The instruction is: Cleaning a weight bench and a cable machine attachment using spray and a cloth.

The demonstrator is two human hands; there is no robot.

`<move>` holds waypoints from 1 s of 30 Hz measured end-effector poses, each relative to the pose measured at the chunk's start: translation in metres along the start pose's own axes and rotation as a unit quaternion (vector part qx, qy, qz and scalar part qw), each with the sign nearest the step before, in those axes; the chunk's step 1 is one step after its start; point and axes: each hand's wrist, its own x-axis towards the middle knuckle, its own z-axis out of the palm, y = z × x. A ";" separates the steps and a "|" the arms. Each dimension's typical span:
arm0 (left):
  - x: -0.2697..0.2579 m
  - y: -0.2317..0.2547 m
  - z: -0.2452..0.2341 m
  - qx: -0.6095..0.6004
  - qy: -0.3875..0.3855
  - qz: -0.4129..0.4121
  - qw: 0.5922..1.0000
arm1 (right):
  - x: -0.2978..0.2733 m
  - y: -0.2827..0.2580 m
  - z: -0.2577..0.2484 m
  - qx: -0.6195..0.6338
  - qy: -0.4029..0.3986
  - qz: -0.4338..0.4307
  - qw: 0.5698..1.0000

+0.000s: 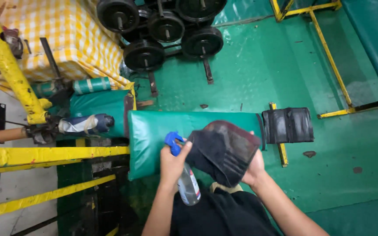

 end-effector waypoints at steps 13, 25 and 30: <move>0.041 0.014 -0.142 -0.107 -0.018 -0.071 0.992 | 0.126 0.149 0.028 -0.796 -0.046 -0.278 0.535; 0.057 0.000 -0.188 -0.072 -0.095 -0.125 0.985 | 0.186 0.164 0.027 -0.760 0.098 -0.356 0.534; 0.067 -0.007 -0.186 -0.071 -0.112 -0.104 0.986 | 0.104 0.197 0.053 -0.790 0.017 -0.299 0.535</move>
